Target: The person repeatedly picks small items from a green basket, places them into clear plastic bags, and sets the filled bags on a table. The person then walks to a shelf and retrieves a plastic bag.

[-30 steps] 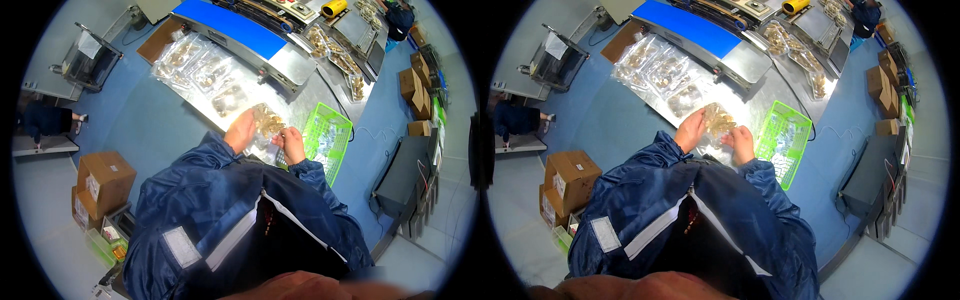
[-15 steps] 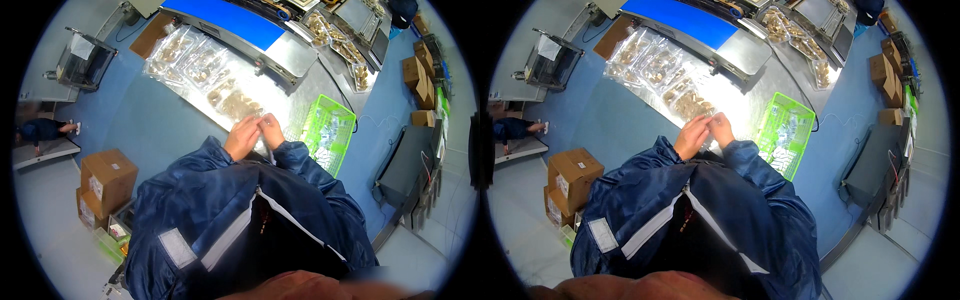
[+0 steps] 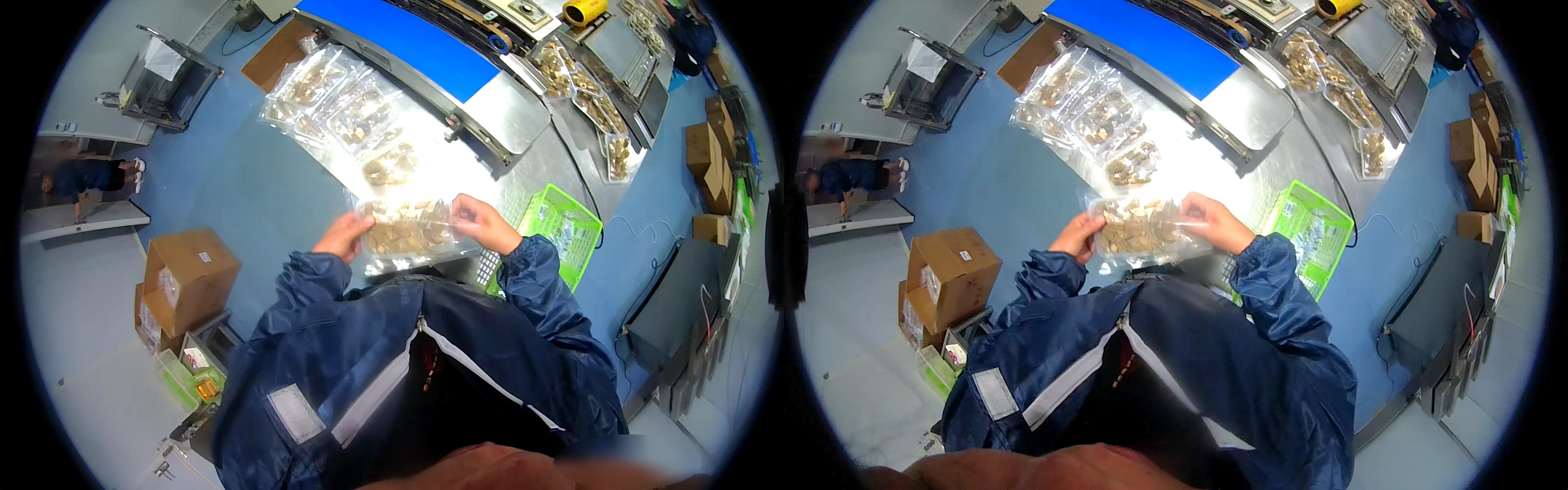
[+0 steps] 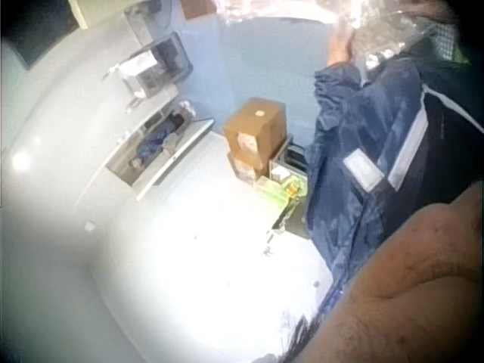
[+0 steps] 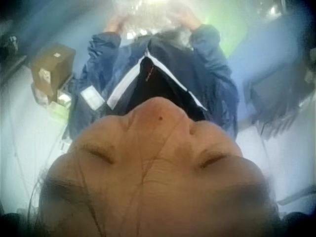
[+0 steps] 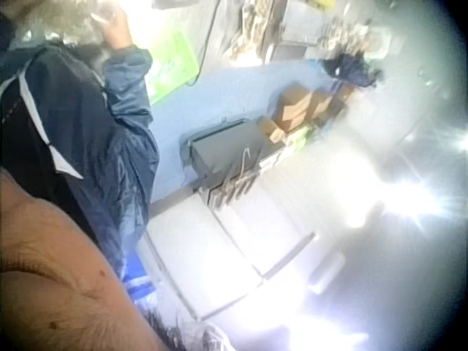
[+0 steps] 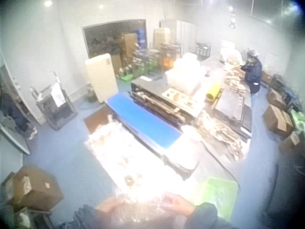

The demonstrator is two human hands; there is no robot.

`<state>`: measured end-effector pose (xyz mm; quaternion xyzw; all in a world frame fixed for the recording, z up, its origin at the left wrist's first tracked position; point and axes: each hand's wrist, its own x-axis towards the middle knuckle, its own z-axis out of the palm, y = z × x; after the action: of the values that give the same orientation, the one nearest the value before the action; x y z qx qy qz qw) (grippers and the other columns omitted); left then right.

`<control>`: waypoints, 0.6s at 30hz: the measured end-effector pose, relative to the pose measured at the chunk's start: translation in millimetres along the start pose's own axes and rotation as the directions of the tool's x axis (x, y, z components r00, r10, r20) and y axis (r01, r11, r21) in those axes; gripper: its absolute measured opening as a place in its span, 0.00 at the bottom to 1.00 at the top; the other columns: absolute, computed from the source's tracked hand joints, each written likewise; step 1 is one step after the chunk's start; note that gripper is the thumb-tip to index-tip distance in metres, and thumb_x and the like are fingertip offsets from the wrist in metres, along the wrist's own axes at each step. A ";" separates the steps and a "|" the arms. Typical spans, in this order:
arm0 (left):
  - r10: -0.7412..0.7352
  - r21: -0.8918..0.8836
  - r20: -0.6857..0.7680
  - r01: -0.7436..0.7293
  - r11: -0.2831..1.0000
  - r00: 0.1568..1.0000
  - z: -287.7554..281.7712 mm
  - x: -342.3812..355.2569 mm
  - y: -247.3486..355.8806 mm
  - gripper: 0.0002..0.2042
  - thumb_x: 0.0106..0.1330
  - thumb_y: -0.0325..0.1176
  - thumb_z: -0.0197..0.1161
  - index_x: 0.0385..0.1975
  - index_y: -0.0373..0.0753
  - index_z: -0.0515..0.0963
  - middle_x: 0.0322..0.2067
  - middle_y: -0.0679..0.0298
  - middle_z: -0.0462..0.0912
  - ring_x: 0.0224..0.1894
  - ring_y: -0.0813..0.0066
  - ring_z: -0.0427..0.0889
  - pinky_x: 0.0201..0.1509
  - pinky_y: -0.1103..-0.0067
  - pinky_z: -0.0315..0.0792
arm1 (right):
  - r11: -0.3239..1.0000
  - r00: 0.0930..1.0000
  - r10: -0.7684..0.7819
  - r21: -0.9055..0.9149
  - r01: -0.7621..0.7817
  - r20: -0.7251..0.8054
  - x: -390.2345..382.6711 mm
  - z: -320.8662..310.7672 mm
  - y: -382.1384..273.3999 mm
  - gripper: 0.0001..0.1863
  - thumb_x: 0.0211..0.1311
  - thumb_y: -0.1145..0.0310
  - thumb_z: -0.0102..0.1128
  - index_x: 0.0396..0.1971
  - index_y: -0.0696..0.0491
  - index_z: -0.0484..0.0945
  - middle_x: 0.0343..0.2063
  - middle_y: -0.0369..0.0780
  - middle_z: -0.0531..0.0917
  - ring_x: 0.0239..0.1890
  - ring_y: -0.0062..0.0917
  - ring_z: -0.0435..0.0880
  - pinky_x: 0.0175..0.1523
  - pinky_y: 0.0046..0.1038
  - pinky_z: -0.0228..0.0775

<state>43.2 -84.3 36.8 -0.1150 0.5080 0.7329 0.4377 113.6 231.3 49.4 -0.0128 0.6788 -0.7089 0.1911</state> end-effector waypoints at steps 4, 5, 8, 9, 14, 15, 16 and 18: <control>-0.036 -0.150 -0.190 0.007 0.989 0.981 -42.5 12.6 -45.9 0.18 0.69 0.33 0.58 0.55 0.32 0.69 0.54 0.55 0.77 0.55 0.64 0.77 0.59 0.67 0.73 | 0.979 0.988 0.154 0.139 -0.151 -0.013 51.0 -23.0 38.4 0.07 0.67 0.72 0.53 0.41 0.58 0.74 0.32 0.36 0.78 0.31 0.18 0.78 0.39 0.22 0.72; -0.009 -0.237 -0.224 -0.045 0.970 0.974 -58.5 17.7 -54.1 0.18 0.68 0.32 0.57 0.55 0.32 0.69 0.54 0.55 0.76 0.56 0.62 0.77 0.60 0.65 0.73 | 0.965 0.976 0.200 0.190 -0.183 -0.080 72.1 -33.7 61.3 0.09 0.67 0.72 0.53 0.43 0.59 0.74 0.33 0.37 0.79 0.31 0.18 0.78 0.38 0.22 0.73; -0.005 -0.431 -0.231 -0.098 0.897 0.973 -95.5 26.3 -50.9 0.19 0.65 0.33 0.54 0.55 0.32 0.69 0.54 0.53 0.76 0.55 0.56 0.77 0.60 0.60 0.72 | 0.844 0.887 -0.132 -0.519 -0.133 -0.442 137.1 -57.4 143.0 0.18 0.63 0.69 0.55 0.50 0.63 0.73 0.42 0.49 0.80 0.41 0.34 0.80 0.46 0.31 0.73; -0.014 -0.488 -0.234 -0.105 0.867 0.972 -104.4 23.6 -50.1 0.20 0.64 0.33 0.53 0.55 0.32 0.69 0.54 0.52 0.76 0.55 0.54 0.77 0.61 0.59 0.71 | 0.724 0.877 -0.209 -0.672 -0.158 -0.432 151.3 -45.3 140.1 0.21 0.61 0.68 0.55 0.51 0.63 0.73 0.45 0.52 0.79 0.46 0.41 0.79 0.50 0.35 0.71; -0.041 -0.385 -0.279 -0.073 0.920 0.959 -117.5 68.4 -41.6 0.19 0.60 0.33 0.52 0.50 0.32 0.72 0.50 0.53 0.79 0.54 0.58 0.78 0.59 0.64 0.71 | 0.809 0.704 -0.129 -0.485 -0.332 -0.698 192.4 -19.3 147.0 0.21 0.64 0.63 0.51 0.50 0.62 0.75 0.45 0.54 0.78 0.48 0.48 0.76 0.54 0.39 0.68; -0.035 -0.372 -0.266 -0.069 0.926 0.963 -107.1 82.3 -38.0 0.19 0.60 0.33 0.52 0.50 0.32 0.72 0.48 0.54 0.80 0.53 0.59 0.78 0.58 0.64 0.72 | 0.835 0.716 -0.139 -0.470 -0.288 -0.684 192.7 -22.9 152.9 0.19 0.63 0.62 0.52 0.47 0.61 0.76 0.43 0.53 0.79 0.47 0.47 0.77 0.53 0.39 0.68; -0.022 -0.357 -0.256 -0.073 0.931 0.967 -97.0 94.4 -30.9 0.18 0.60 0.34 0.53 0.49 0.33 0.73 0.47 0.56 0.80 0.52 0.59 0.79 0.57 0.64 0.72 | 0.859 0.728 -0.154 -0.455 -0.235 -0.668 195.1 -28.3 160.0 0.18 0.63 0.61 0.53 0.45 0.60 0.78 0.41 0.52 0.80 0.45 0.47 0.77 0.52 0.39 0.68; -0.020 -0.335 -0.270 -0.075 0.939 0.963 -85.0 112.6 -30.7 0.16 0.60 0.34 0.54 0.47 0.36 0.75 0.43 0.60 0.81 0.47 0.63 0.79 0.51 0.67 0.73 | 0.898 0.757 -0.114 -0.392 -0.198 -0.644 197.7 -38.6 168.6 0.15 0.62 0.60 0.55 0.34 0.58 0.81 0.34 0.49 0.83 0.41 0.42 0.80 0.48 0.35 0.68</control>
<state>-23.5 -93.9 -90.9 -0.2805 0.4294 0.7935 0.3276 -37.6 210.3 -164.5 0.2078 0.8435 -0.4928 -0.0489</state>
